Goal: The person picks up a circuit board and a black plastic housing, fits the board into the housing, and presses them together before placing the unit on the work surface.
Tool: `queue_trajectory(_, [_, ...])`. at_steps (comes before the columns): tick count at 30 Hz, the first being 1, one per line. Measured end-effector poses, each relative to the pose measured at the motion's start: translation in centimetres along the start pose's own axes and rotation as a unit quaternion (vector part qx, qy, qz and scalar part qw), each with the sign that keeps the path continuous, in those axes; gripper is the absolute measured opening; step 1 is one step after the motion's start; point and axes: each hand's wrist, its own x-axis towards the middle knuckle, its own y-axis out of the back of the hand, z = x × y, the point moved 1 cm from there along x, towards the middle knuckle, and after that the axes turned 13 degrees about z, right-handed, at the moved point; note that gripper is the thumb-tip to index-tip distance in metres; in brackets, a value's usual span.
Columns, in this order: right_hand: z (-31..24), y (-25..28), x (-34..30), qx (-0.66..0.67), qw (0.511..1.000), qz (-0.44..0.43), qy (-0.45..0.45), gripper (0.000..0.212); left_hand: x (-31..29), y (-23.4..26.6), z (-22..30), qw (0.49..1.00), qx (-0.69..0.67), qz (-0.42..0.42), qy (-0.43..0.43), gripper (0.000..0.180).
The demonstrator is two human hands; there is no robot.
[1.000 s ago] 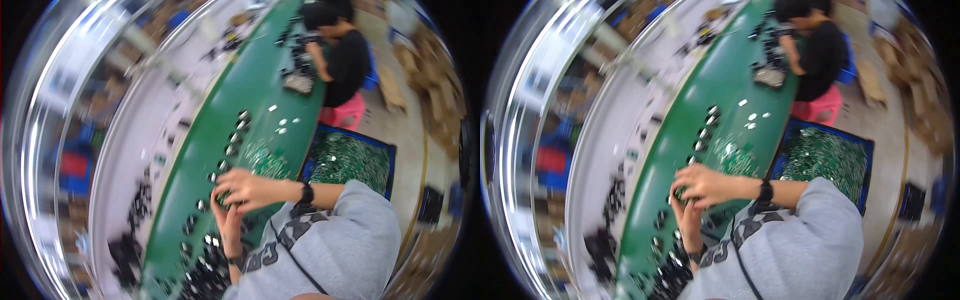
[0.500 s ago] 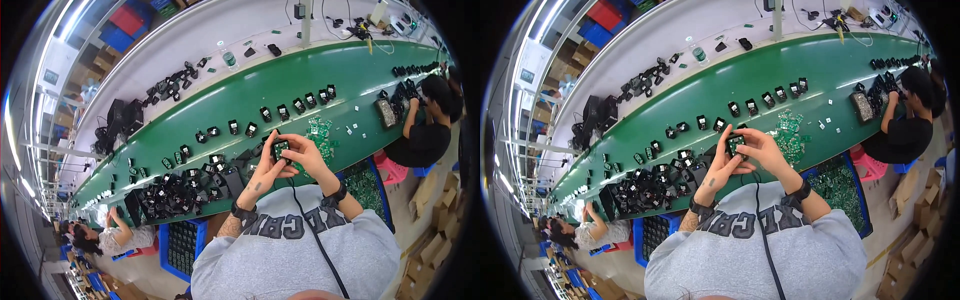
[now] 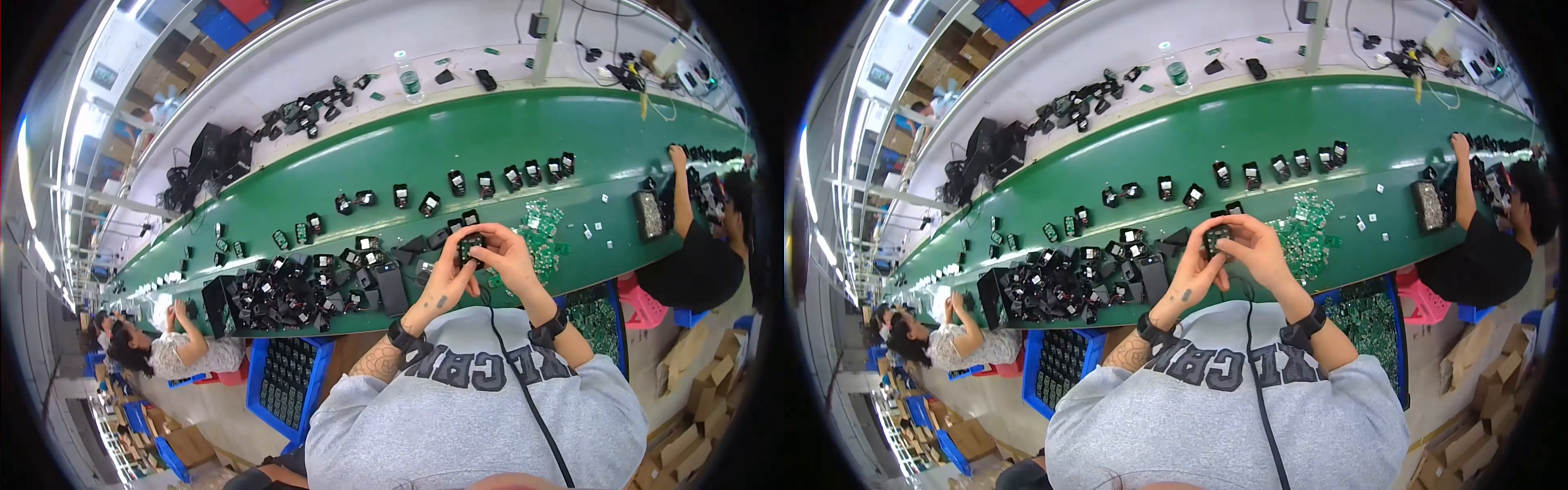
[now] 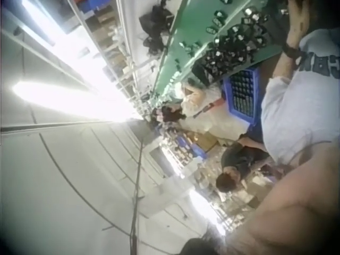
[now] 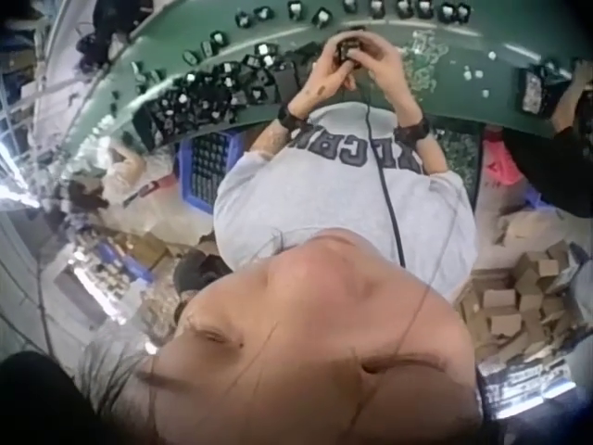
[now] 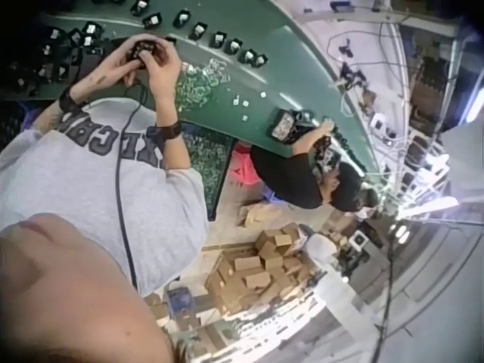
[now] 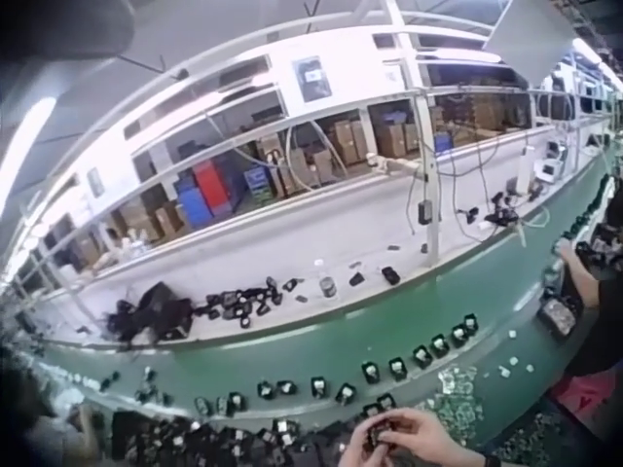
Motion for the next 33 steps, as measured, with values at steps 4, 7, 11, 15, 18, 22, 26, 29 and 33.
queue_trajectory(4, [3.2, 3.0, 2.3, -0.055, 0.998, -0.03, -0.012, 0.034, 3.3, 3.5, -3.9, 0.998, 0.056, -0.006, -0.025, 0.06])
queue_trajectory(7, [4.7, 6.4, 2.6, -0.145, 0.985, 0.095, -0.02, 0.032, 8.6, 11.2, -8.5, 0.971, 0.1, 0.151, -0.156, 0.057])
queue_trajectory(11, [6.6, 11.4, 1.6, -0.201, 0.962, 0.173, -0.06, 0.03, 13.6, 21.3, -12.0, 0.881, 0.339, 0.316, -0.091, 0.053])
queue_trajectory(15, [8.6, 12.5, 1.0, -0.252, 0.95, 0.159, -0.092, 0.029, 16.4, 24.0, -15.4, 0.82, 0.454, 0.33, -0.111, 0.058])
queue_trajectory(18, [8.7, 11.1, 0.5, -0.246, 0.947, 0.183, -0.099, 0.028, 17.1, 22.4, -15.4, 0.837, 0.437, 0.312, -0.11, 0.059])
queue_trajectory(22, [8.4, 11.2, -0.2, -0.25, 0.946, 0.183, -0.099, 0.027, 17.1, 22.9, -13.4, 0.763, 0.545, 0.325, -0.12, 0.047])
queue_trajectory(26, [8.2, 13.9, -1.4, -0.28, 0.92, 0.26, -0.089, 0.025, 16.6, 30.5, -10.3, 0.678, 0.43, 0.57, -0.175, 0.032])
queue_trajectory(29, [8.5, 15.0, -1.4, -0.261, 0.925, 0.262, -0.083, 0.024, 13.1, 40.2, -11.7, 0.569, 0.505, 0.647, -0.049, 0.044])
queue_trajectory(33, [8.2, 15.0, -1.3, -0.261, 0.922, 0.278, -0.069, 0.022, 13.2, 41.4, -12.3, 0.686, 0.55, 0.477, 0.004, 0.045])
